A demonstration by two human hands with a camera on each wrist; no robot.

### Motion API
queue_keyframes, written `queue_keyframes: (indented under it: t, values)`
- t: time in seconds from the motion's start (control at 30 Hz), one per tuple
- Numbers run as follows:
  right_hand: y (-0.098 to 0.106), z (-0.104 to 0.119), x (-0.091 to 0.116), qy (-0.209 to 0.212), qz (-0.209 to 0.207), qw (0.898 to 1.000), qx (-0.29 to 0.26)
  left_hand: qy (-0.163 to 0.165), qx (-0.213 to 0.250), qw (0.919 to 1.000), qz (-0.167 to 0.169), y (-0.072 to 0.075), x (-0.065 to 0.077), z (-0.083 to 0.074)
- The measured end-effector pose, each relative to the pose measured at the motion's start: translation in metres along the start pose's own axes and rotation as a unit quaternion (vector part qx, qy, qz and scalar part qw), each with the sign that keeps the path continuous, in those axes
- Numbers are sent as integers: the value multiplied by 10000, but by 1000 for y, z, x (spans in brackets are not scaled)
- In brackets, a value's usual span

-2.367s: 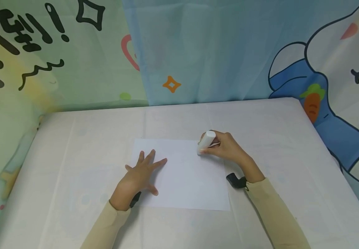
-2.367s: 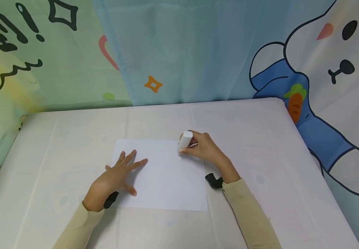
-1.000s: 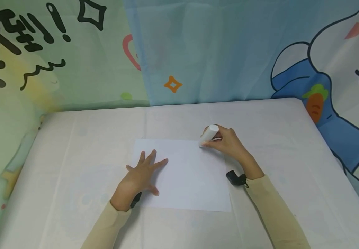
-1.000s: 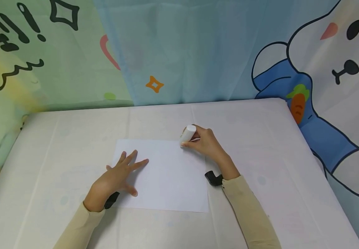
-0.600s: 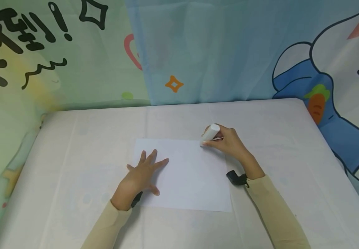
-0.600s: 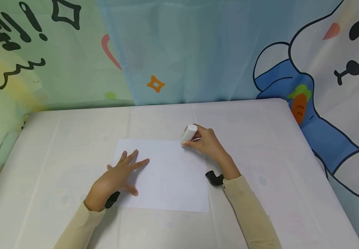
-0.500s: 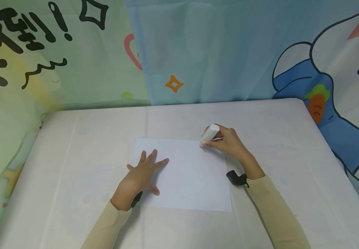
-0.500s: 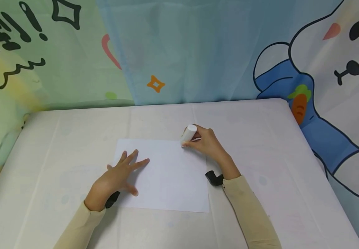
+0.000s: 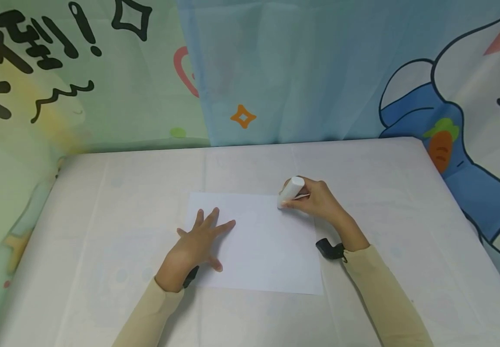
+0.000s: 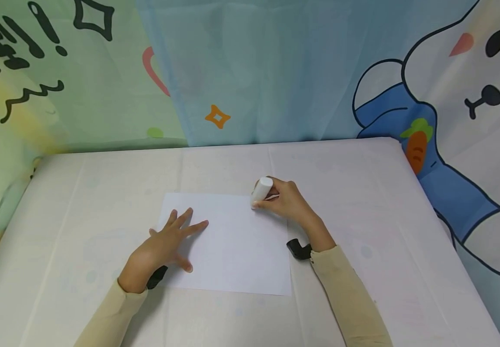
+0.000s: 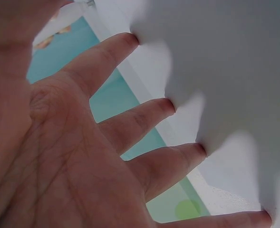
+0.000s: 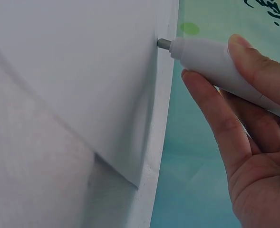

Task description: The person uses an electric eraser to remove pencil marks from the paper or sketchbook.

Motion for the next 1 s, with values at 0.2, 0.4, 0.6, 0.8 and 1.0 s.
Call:
queue_keyframes:
  t: [0.2, 0.4, 0.6, 0.8, 1.0]
  values:
    - [-2, 1, 3, 18, 43, 10000, -12, 21, -6, 10000, 39, -1, -1, 0]
    - [-1, 1, 5, 95, 97, 9999, 29, 19, -23, 10000, 64, 0, -1, -1]
    - [-2, 3, 8, 213, 155, 9996, 138, 21, -50, 10000, 49, 0, 0, -1]
    - [-2, 1, 8, 388, 274, 9988, 151, 27, -1, 10000, 53, 0, -1, 0]
    - [-1, 1, 8, 334, 367, 9986, 160, 23, 13, 10000, 59, -1, -2, 1]
Point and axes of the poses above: each hand's wrist, its own x-axis away from the middle knuckle, its own y-axis out of the back of the hand, z = x × y, the point moved 2 cm from there along -x, towards the middle knuckle, and after that the axes turned 5 degrees about -x, right-handed, at the moved point
